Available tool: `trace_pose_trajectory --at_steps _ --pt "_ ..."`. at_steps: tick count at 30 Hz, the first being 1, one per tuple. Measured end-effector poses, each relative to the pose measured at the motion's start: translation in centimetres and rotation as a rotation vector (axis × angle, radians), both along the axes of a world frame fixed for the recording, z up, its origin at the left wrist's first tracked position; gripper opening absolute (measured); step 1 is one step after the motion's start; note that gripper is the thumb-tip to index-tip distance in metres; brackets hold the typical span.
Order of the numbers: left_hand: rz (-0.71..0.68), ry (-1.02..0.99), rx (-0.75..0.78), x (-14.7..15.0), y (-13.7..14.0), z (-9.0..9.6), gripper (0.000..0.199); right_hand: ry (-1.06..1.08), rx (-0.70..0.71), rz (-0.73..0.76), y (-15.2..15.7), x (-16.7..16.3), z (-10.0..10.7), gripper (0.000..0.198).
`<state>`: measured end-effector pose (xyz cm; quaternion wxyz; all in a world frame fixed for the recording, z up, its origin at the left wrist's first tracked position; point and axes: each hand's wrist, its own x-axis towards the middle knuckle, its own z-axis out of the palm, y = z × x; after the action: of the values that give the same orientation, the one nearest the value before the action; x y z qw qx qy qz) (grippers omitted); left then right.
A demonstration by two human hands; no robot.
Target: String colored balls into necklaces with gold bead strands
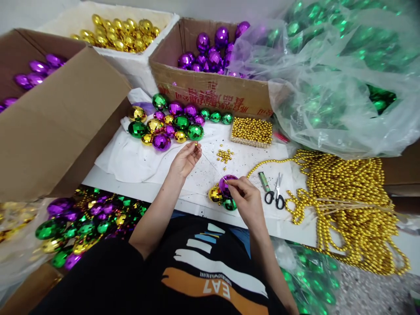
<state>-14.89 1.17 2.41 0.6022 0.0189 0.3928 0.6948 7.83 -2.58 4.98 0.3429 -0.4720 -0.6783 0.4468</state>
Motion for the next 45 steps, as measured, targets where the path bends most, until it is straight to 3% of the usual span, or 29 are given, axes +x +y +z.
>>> trace_pose_trajectory --at_steps 7,11,14,18,21,23,27,29,32,35,39,45 --pt "-0.110 0.014 0.024 0.8 -0.6 0.1 0.013 -0.022 0.028 -0.009 0.3 -1.1 -0.8 0.018" --pt "-0.242 0.121 0.133 2.0 -1.7 2.1 0.017 -0.008 0.073 0.013 1.3 -2.7 0.0 0.018" --pt "-0.138 0.276 0.208 2.4 -2.6 5.1 0.012 0.041 0.109 0.169 2.6 -3.3 2.4 0.028" --pt "0.011 0.313 0.228 2.7 -3.2 8.3 0.014 0.089 0.144 0.325 3.9 -4.5 5.5 0.029" --pt "0.060 0.429 0.280 2.8 -2.9 8.8 0.010 0.144 0.128 0.350 4.5 -6.1 5.8 0.013" --pt "0.093 0.551 0.331 2.5 -2.6 8.6 0.011 0.193 0.082 0.347 4.8 -7.1 5.2 0.016" --pt "0.145 0.762 0.456 0.6 -2.5 8.0 0.020 0.353 -0.143 0.396 5.3 -7.7 4.6 0.019" --pt "0.005 0.843 0.515 -0.4 -2.7 7.4 0.028 0.431 -0.248 0.396 5.5 -7.7 5.3 0.022" --pt "-0.389 1.018 0.559 -0.4 -3.2 6.1 0.050 0.553 -0.356 0.418 5.5 -8.1 6.9 0.028" --pt "-0.644 1.250 0.461 0.9 -3.7 5.0 0.051 0.629 -0.419 0.477 5.5 -8.7 8.5 0.031" --pt "-0.730 1.342 0.374 1.2 -4.5 4.6 0.048 0.688 -0.383 0.450 5.6 -7.7 10.0 0.028" --pt "-0.759 1.314 0.200 -1.2 -5.6 2.9 0.050 0.859 -0.012 0.224 5.8 -3.6 11.9 0.018"
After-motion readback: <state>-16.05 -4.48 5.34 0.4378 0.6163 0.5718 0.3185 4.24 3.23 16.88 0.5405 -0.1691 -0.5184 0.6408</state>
